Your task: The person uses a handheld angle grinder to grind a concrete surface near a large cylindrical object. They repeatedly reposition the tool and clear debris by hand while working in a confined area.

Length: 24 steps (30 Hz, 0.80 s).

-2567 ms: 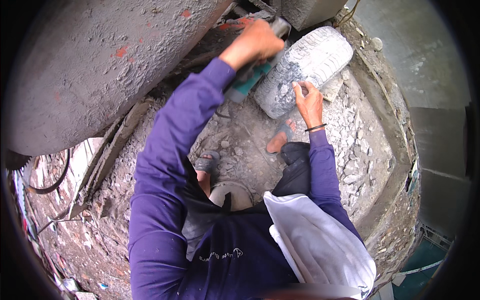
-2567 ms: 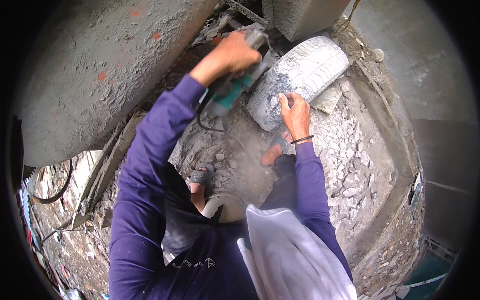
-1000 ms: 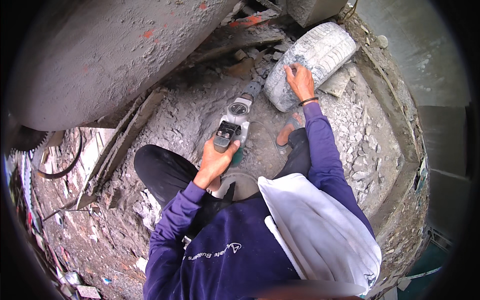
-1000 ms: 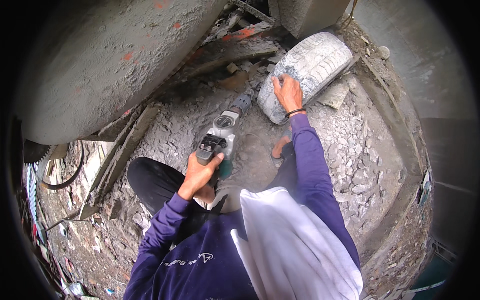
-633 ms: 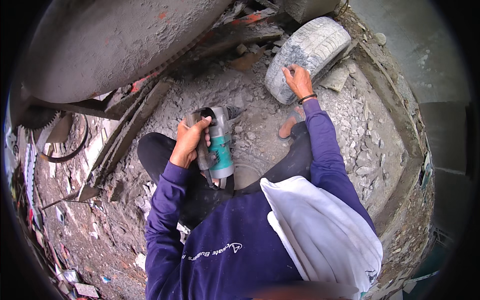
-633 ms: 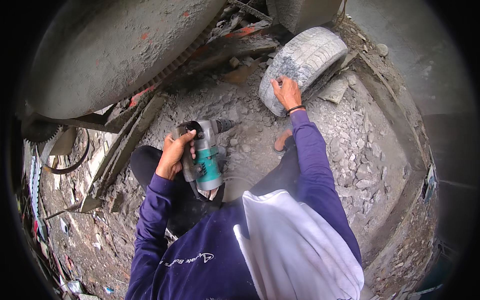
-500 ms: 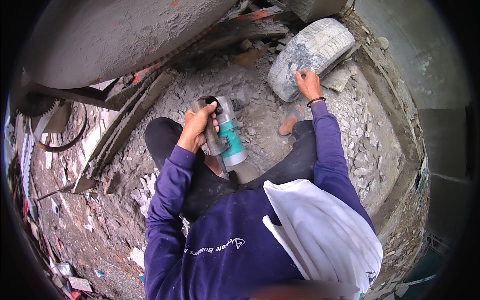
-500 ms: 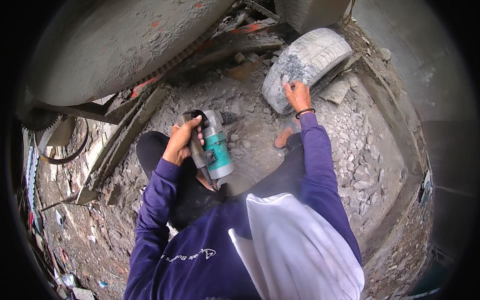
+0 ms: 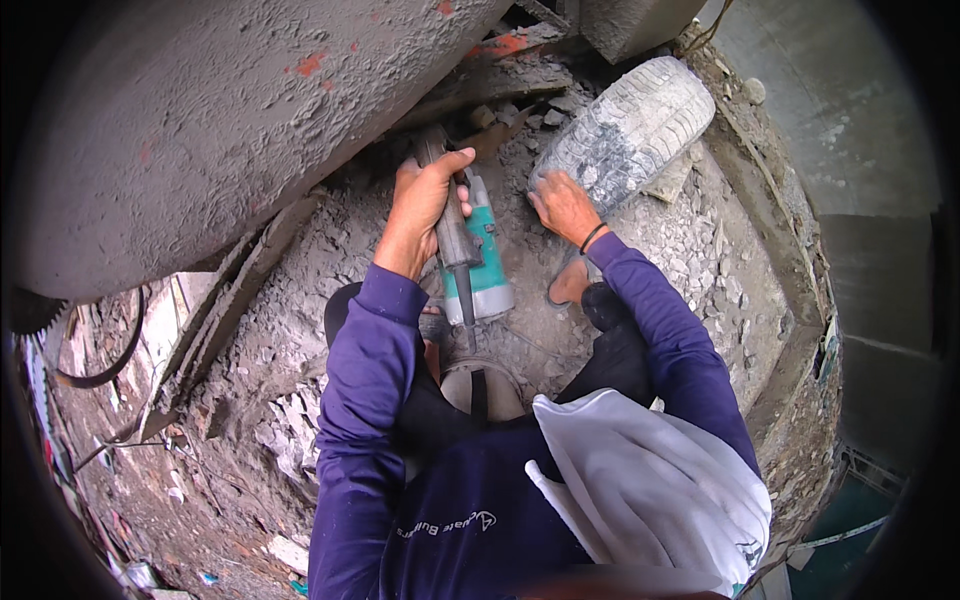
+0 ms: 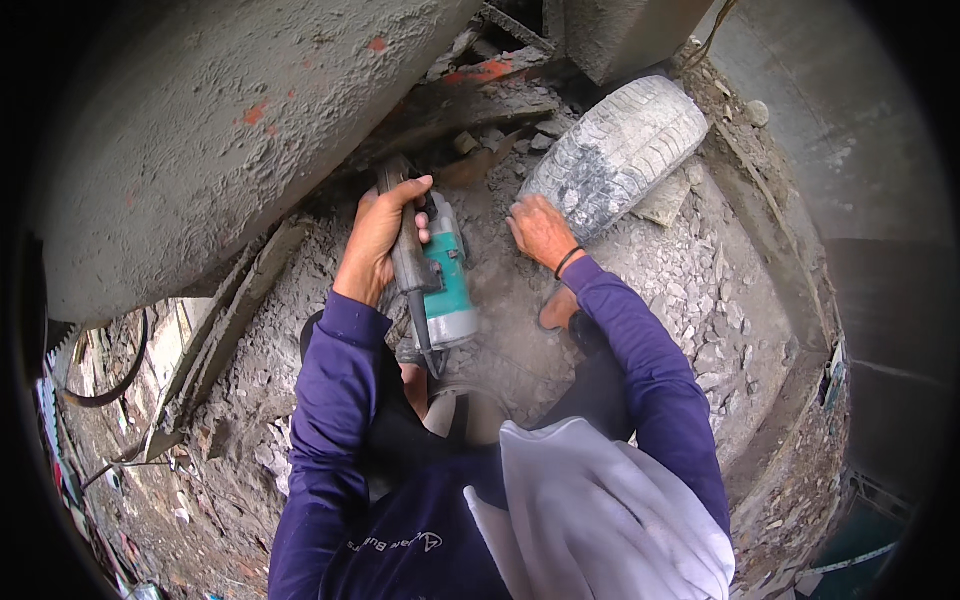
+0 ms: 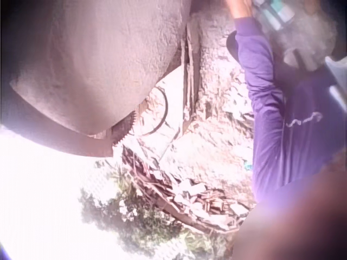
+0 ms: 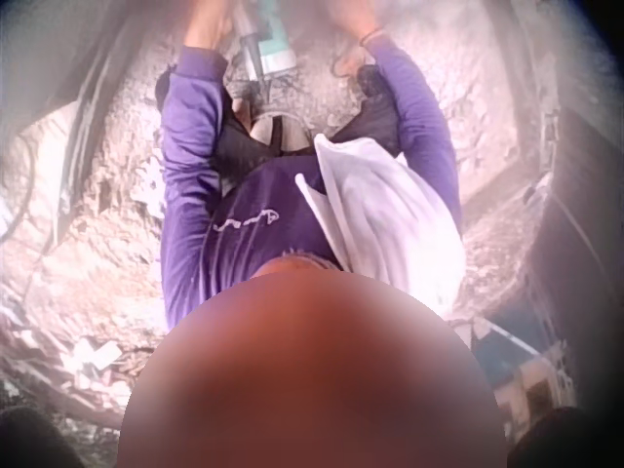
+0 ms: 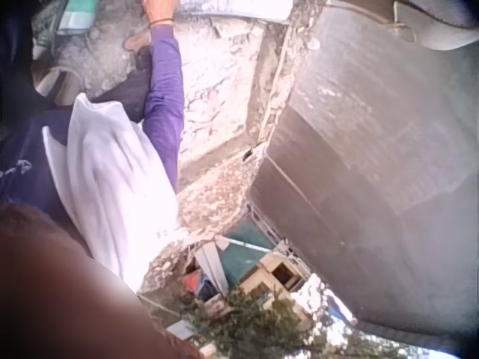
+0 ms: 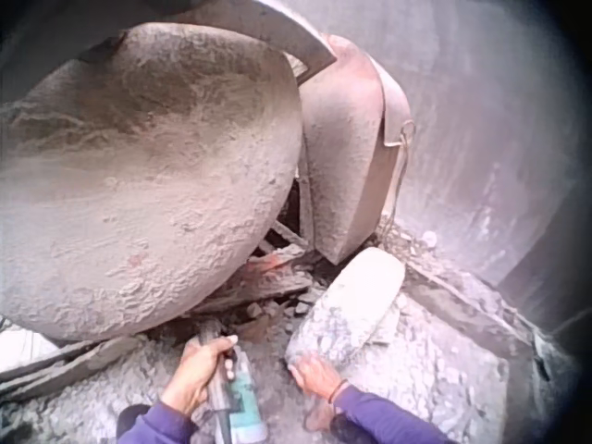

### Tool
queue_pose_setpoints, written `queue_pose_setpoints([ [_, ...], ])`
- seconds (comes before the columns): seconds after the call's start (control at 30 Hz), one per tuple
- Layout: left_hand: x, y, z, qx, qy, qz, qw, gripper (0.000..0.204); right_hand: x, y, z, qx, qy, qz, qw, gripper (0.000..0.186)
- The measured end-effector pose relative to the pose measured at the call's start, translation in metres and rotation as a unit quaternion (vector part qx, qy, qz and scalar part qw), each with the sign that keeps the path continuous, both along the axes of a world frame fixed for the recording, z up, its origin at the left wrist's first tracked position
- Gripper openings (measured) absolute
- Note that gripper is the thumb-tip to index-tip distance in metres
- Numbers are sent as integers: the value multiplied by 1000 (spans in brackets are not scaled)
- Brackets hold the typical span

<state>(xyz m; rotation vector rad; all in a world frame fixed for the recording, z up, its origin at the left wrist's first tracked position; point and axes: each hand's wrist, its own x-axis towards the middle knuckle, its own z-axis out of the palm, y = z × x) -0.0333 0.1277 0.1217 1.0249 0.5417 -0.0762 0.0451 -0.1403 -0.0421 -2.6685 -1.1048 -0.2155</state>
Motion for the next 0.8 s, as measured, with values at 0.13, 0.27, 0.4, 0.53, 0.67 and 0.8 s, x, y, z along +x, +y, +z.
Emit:
queue_pose_setpoints([
  [0.13, 20, 1, 3, -19, 48, -25, 998, 35, 89, 54, -53, -215, -17, -95, 972, 24],
  [0.27, 36, -8, 2, -20, 41, 2, 999, 23, 169, 81, -107, -323, 37, -254, 911, 37],
  [0.4, 51, -11, 1, -21, 59, -34, 997, 26, 231, 86, -162, -344, 148, -329, 867, 50],
  [0.53, 63, -9, 5, -36, 59, -127, 989, 29, 246, 53, -223, -404, 58, -392, 825, 50],
  [0.67, 60, 4, 1, -28, 61, -86, 994, 28, 228, 106, -174, -419, 176, -243, 857, 50],
  [0.8, 62, 10, 4, -38, 52, -65, 996, 28, 220, 102, -177, -359, 323, -95, 870, 53],
])
